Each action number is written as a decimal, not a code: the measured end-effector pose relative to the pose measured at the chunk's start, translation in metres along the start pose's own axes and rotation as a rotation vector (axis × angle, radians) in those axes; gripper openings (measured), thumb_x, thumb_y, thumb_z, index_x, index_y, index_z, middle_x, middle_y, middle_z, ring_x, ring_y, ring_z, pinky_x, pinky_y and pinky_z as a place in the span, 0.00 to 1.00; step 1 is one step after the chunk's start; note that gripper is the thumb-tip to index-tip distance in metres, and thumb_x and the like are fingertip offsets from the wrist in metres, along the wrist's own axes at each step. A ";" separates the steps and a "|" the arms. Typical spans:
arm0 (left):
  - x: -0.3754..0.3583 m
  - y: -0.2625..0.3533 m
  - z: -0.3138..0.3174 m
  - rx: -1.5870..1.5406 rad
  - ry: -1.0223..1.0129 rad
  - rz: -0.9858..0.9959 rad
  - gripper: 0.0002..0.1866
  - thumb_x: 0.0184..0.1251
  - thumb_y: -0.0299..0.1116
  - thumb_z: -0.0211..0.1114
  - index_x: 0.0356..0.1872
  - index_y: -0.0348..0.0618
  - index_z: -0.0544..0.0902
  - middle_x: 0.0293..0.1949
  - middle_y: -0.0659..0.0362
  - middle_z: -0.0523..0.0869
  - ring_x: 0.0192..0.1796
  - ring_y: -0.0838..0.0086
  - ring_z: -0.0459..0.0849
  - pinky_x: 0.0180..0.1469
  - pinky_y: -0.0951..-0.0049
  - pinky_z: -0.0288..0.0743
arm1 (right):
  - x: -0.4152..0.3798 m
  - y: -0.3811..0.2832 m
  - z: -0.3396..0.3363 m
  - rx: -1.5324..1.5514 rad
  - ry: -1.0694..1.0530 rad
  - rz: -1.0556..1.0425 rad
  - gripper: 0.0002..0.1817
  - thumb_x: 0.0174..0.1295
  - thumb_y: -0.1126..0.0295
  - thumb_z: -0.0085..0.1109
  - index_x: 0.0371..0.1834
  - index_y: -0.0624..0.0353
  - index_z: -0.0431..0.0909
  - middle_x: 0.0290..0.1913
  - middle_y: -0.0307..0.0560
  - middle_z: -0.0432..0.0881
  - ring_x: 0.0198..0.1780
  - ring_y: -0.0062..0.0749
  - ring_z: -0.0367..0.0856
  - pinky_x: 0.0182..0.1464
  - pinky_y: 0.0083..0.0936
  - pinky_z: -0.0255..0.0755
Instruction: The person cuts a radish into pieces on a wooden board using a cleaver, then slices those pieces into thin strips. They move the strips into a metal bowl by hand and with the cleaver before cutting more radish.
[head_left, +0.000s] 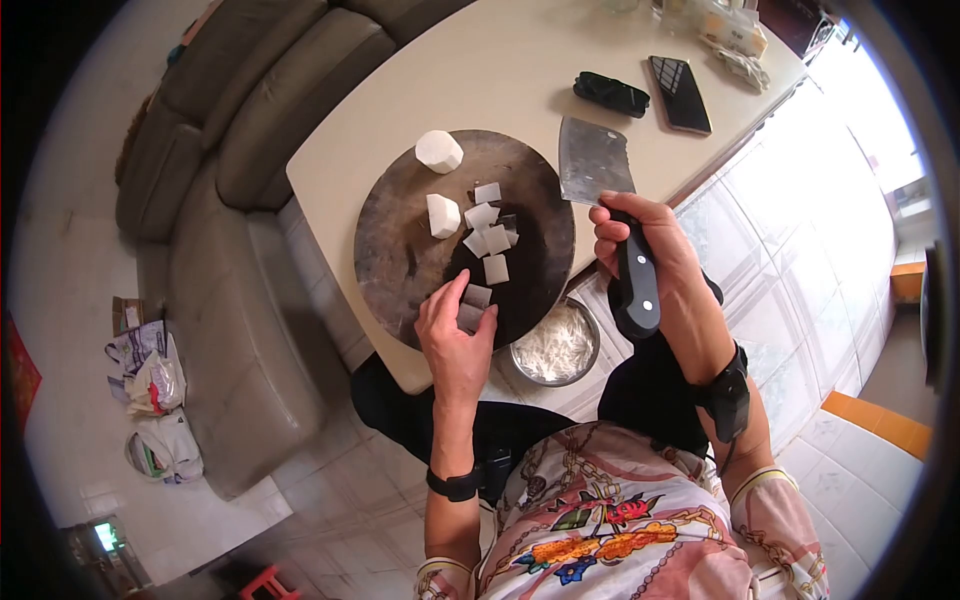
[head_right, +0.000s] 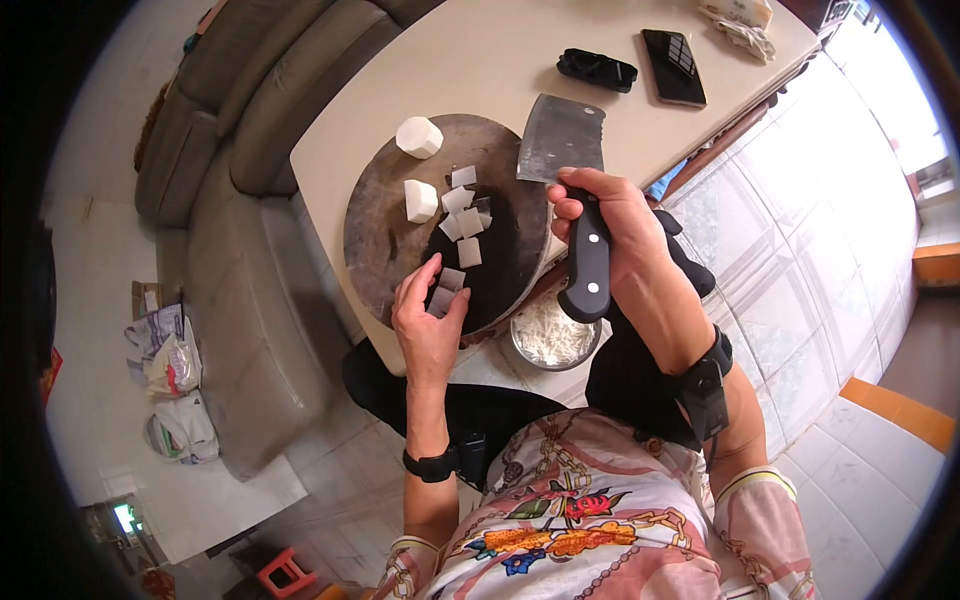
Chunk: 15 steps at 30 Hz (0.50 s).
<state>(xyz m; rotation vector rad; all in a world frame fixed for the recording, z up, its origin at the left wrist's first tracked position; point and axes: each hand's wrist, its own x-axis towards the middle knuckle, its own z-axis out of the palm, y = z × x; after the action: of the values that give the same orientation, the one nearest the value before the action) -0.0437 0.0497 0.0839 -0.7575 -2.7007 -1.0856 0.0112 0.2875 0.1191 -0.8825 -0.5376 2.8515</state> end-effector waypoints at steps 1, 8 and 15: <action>-0.001 0.000 0.000 0.001 0.001 -0.001 0.25 0.48 0.21 0.72 0.53 0.37 0.82 0.47 0.51 0.85 0.50 0.59 0.82 0.56 0.62 0.74 | 0.000 -0.001 -0.001 0.000 -0.001 0.001 0.05 0.66 0.73 0.54 0.36 0.62 0.72 0.28 0.44 0.78 0.21 0.18 0.70 0.26 0.21 0.72; -0.004 -0.001 0.003 0.010 0.033 -0.031 0.25 0.49 0.23 0.73 0.52 0.37 0.82 0.45 0.51 0.85 0.49 0.59 0.82 0.54 0.62 0.74 | -0.002 -0.003 0.000 -0.004 -0.022 -0.011 0.05 0.66 0.73 0.54 0.35 0.62 0.72 0.28 0.44 0.78 0.21 0.17 0.70 0.26 0.19 0.72; 0.019 0.018 0.014 0.119 0.039 0.097 0.23 0.49 0.24 0.73 0.51 0.39 0.82 0.44 0.53 0.86 0.51 0.60 0.81 0.54 0.61 0.73 | -0.002 -0.004 0.000 0.002 -0.016 -0.006 0.05 0.66 0.73 0.53 0.36 0.63 0.72 0.28 0.44 0.78 0.21 0.18 0.71 0.26 0.20 0.72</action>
<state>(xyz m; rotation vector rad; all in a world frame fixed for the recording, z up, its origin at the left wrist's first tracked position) -0.0500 0.0779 0.0902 -0.8279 -2.6379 -0.9006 0.0127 0.2906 0.1212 -0.8574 -0.5382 2.8552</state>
